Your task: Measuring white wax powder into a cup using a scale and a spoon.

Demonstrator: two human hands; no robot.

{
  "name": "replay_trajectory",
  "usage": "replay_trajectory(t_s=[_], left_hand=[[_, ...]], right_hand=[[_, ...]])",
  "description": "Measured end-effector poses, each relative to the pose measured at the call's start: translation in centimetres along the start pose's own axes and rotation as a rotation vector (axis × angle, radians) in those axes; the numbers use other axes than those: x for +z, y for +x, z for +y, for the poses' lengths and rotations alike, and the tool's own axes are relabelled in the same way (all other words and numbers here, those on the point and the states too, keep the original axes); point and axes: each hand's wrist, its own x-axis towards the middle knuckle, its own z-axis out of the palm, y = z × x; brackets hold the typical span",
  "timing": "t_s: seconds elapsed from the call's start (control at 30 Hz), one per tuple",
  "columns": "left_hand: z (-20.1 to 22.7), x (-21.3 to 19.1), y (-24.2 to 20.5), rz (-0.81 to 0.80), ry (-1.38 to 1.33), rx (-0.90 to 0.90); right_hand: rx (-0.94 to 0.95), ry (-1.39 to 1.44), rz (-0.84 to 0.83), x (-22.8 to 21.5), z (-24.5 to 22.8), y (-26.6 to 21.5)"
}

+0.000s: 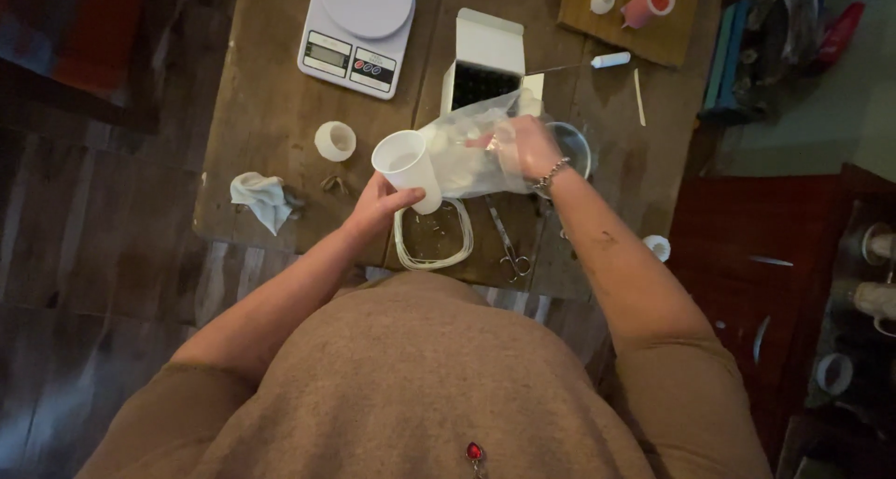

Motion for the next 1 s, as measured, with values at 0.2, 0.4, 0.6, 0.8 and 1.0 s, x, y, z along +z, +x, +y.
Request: replay_trajectory(t_s=[0.2,0.4,0.6,0.8,1.0], left_hand=[[1.7,0.9,-1.2,0.045,0.039,0.003],[3.3,1.3,-1.6,-0.006,0.093,0.042],[3.8,2.3,-1.4,0.009,0.130,0.063],[7.5,5.2,-2.0,0.096,0.679,0.335],[9.8,8.3,-3.1,0.132,0.968,0.410]], right_hand=[[0.177,0.024,-0.006,-2.2,-1.2,-3.0],[-0.105,0.038,0.035,-3.8,1.9,-4.2],[0.024,0.268,0.031,-4.8,3.3,-5.7],[0.070,0.367,0.101,-5.7,3.7,-8.0],[0.033,0.409,0.183,-6.7,4.6,-10.7]])
